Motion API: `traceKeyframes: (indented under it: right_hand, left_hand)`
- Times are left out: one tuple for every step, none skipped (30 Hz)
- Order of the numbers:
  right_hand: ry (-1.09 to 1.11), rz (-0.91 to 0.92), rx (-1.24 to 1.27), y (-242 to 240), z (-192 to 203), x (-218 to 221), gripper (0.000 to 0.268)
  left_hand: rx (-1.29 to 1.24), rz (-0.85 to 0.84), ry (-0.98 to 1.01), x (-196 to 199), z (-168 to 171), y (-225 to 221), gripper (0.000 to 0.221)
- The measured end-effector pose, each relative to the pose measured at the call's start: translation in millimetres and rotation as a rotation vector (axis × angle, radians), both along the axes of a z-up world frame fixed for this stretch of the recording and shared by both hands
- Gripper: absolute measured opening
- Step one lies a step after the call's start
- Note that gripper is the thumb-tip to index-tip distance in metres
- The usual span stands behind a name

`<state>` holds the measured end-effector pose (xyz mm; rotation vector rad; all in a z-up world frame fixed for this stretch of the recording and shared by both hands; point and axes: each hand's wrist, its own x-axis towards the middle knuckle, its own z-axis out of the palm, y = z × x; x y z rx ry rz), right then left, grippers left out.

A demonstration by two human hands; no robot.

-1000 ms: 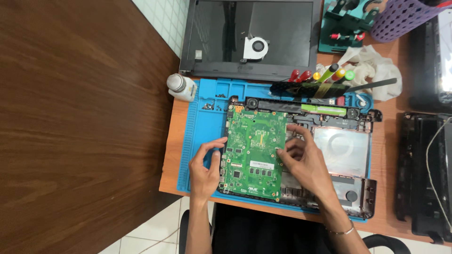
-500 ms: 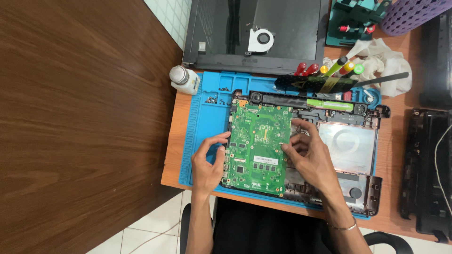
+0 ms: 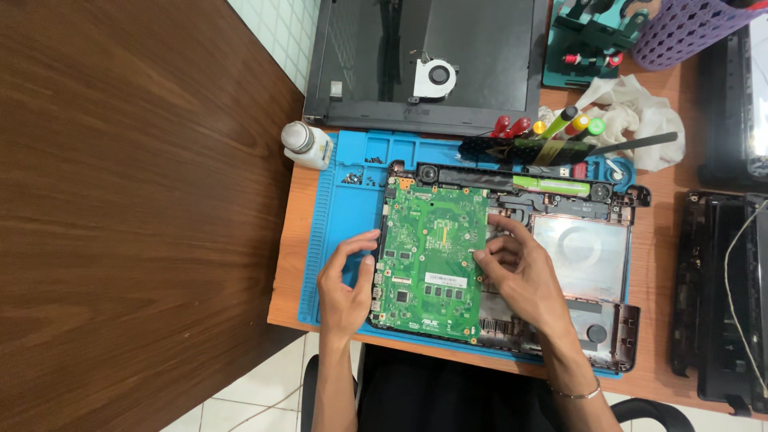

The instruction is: The person removes a cooling fan and internal battery from a laptop chassis and then handles a separate laptop screen assembly by hand.

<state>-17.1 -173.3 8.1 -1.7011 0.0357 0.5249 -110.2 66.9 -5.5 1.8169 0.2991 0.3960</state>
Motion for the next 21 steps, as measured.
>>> traceKeyframes:
  right_hand:
    - [-0.003, -0.003, -0.008, -0.9, -1.9, 0.2, 0.053]
    - [-0.005, -0.005, -0.014, -1.3, -3.6, -0.2, 0.052]
    - [-0.007, -0.006, -0.021, -1.5, -4.9, -0.5, 0.051]
    - [-0.004, -0.004, -0.027, -1.6, -5.9, 0.0, 0.049]
    - [-0.002, -0.002, -0.034, -1.4, -6.2, 0.6, 0.048]
    - [0.001, 0.0, -0.041, -1.4, -5.4, 1.3, 0.046]
    - [-0.019, 0.013, -0.073, -1.3, -3.6, 1.3, 0.048]
    - [-0.037, 0.025, -0.107, -1.2, -0.9, -0.1, 0.05]
    - [-0.055, 0.037, -0.142, -0.5, 2.0, -1.5, 0.052]
    - [-0.065, 0.044, -0.182, 1.3, 4.8, -1.8, 0.053]
    - [-0.076, 0.05, -0.223, 3.8, 7.2, -1.9, 0.054]
    - [-0.085, 0.059, -0.264, 5.8, 9.5, -1.8, 0.055]
    - [-0.09, 0.061, -0.271, 6.9, 11.6, -1.6, 0.056]
    - [-0.095, 0.065, -0.278, 8.0, 13.0, -1.5, 0.056]
    - [-0.1, 0.068, -0.285, 8.5, 14.0, -1.2, 0.056]
    - [-0.089, 0.07, -0.284, 8.3, 14.5, -0.9, 0.057]
    - [-0.077, 0.073, -0.284, 7.8, 14.7, -0.5, 0.058]
    - [-0.066, 0.075, -0.284, 7.2, 14.6, 0.0, 0.058]
    - [-0.064, 0.077, -0.28, 6.5, 14.4, 0.5, 0.059]
    - [-0.061, 0.08, -0.274, 6.0, 13.9, 1.2, 0.06]
    - [-0.059, 0.082, -0.269, 5.4, 13.4, 2.0, 0.061]
  left_hand:
    - [0.014, 0.005, 0.002, 0.5, -0.1, -0.7, 0.015]
    - [0.028, 0.011, 0.005, 0.8, -0.2, -1.3, 0.014]
    - [0.042, 0.017, 0.008, 0.8, -0.2, -1.6, 0.014]
    - [0.039, 0.021, 0.018, 1.2, -0.1, -1.7, 0.014]
    - [0.036, 0.025, 0.029, 1.2, 0.0, -1.9, 0.014]
    - [0.032, 0.028, 0.039, 1.4, 0.1, -2.2, 0.014]
    - [0.021, 0.03, 0.041, 1.7, 0.1, -2.1, 0.014]
    - [0.008, 0.031, 0.044, 1.7, 0.0, -2.0, 0.014]
    - [-0.006, 0.032, 0.047, 1.6, -0.1, -2.1, 0.014]
    - [0.004, 0.035, 0.055, 1.9, -0.2, -2.2, 0.014]
    - [0.014, 0.038, 0.064, 2.1, -0.2, -2.3, 0.014]
    - [0.025, 0.043, 0.073, 1.8, -0.2, -2.5, 0.014]
    - [0.041, 0.042, 0.067, 1.8, -0.4, -2.7, 0.014]
    - [0.059, 0.042, 0.061, 1.9, -0.7, -2.7, 0.014]
    - [0.076, 0.042, 0.055, 2.0, -1.2, -2.8, 0.014]
    - [0.079, 0.042, 0.055, 1.7, -1.7, -3.0, 0.014]
    - [0.081, 0.043, 0.054, 1.5, -2.2, -3.2, 0.014]
    - [0.084, 0.044, 0.053, 1.5, -2.6, -3.2, 0.014]
    - [0.088, 0.045, 0.049, 1.9, -3.0, -3.2, 0.014]
    - [0.093, 0.046, 0.045, 2.5, -3.4, -2.9, 0.014]
    - [0.098, 0.046, 0.041, 2.8, -3.6, -2.6, 0.014]
